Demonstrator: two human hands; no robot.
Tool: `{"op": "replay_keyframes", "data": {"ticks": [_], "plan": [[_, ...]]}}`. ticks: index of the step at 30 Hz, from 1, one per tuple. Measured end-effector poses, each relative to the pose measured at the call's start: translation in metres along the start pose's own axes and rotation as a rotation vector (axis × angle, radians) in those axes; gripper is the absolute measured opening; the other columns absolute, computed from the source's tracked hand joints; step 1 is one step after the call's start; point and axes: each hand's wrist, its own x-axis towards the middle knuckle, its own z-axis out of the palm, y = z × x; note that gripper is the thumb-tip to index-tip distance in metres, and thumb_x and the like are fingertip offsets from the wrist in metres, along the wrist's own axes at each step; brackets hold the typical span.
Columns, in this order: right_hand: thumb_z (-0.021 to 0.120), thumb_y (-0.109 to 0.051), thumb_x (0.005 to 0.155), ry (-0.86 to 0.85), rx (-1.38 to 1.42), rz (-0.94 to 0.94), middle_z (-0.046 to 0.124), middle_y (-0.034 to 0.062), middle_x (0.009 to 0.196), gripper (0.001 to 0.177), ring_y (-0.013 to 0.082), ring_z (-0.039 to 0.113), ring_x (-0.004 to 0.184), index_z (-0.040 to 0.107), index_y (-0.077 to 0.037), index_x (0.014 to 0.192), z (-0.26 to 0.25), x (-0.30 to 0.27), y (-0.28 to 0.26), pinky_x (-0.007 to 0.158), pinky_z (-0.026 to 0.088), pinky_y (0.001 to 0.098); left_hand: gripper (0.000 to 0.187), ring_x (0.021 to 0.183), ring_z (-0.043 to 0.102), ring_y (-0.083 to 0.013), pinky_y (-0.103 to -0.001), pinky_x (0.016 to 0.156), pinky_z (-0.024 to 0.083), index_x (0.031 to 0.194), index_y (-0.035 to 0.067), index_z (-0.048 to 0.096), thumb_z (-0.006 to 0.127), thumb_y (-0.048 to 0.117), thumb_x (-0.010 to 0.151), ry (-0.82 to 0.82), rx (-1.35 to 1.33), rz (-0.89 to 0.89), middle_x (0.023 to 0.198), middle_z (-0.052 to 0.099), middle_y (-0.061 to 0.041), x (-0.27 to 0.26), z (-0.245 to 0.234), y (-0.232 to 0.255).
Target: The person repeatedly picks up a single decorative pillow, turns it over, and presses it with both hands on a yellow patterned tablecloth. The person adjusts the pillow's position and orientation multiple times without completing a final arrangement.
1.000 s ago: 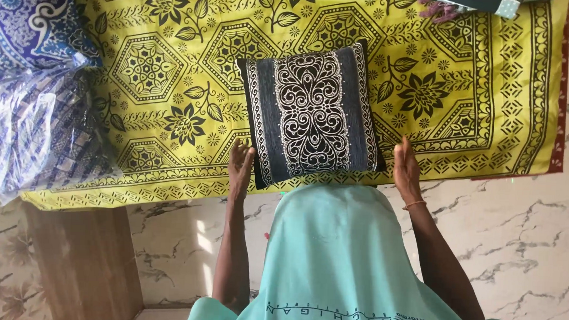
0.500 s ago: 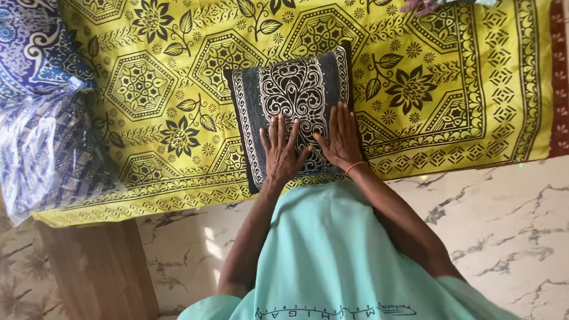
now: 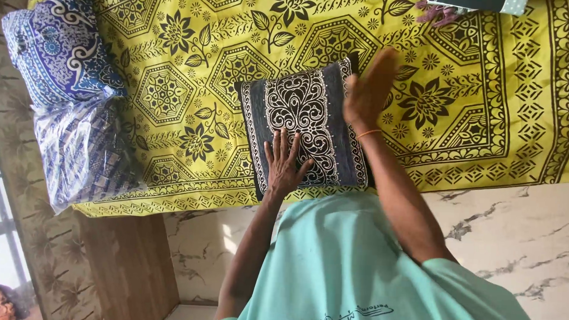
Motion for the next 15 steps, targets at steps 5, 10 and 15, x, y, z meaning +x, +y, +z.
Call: {"op": "replay_keyframes", "data": {"ticks": [5,10,15], "plan": [[0.021,-0.069,0.102,-0.533,0.093,-0.131,0.019,0.0269,0.169,0.092,0.0425,0.014,0.159,0.021,0.003,0.161,0.014,-0.016,-0.027,0.128,0.009,0.057,0.091,0.16,0.002,-0.0415,-0.064,0.124,-0.004,0.166,0.015,0.022,0.043,0.073,0.098,-0.012,0.026,-0.006,0.171,0.008,-0.025,-0.001,-0.004,-0.006],[0.019,-0.067,0.111,-0.139,0.117,-0.144,0.019,0.0307,0.17,0.089,0.0442,0.015,0.161,0.019,0.005,0.164,0.008,0.023,-0.04,0.131,0.01,0.0587,0.092,0.16,-0.001,-0.0406,-0.064,0.124,-0.006,0.166,0.015,0.022,0.04,0.075,0.098,-0.029,0.048,-0.029,0.172,0.006,-0.024,-0.002,-0.001,-0.006],[0.014,-0.069,0.107,-0.452,0.025,-0.251,0.02,0.0302,0.169,0.093,0.0422,0.017,0.159,0.022,0.005,0.163,0.025,0.008,-0.048,0.128,0.011,0.0586,0.094,0.16,-0.003,-0.039,-0.063,0.124,-0.007,0.167,0.016,0.021,0.039,0.076,0.096,-0.093,0.035,-0.056,0.173,0.005,-0.023,-0.001,-0.006,-0.001]]}}
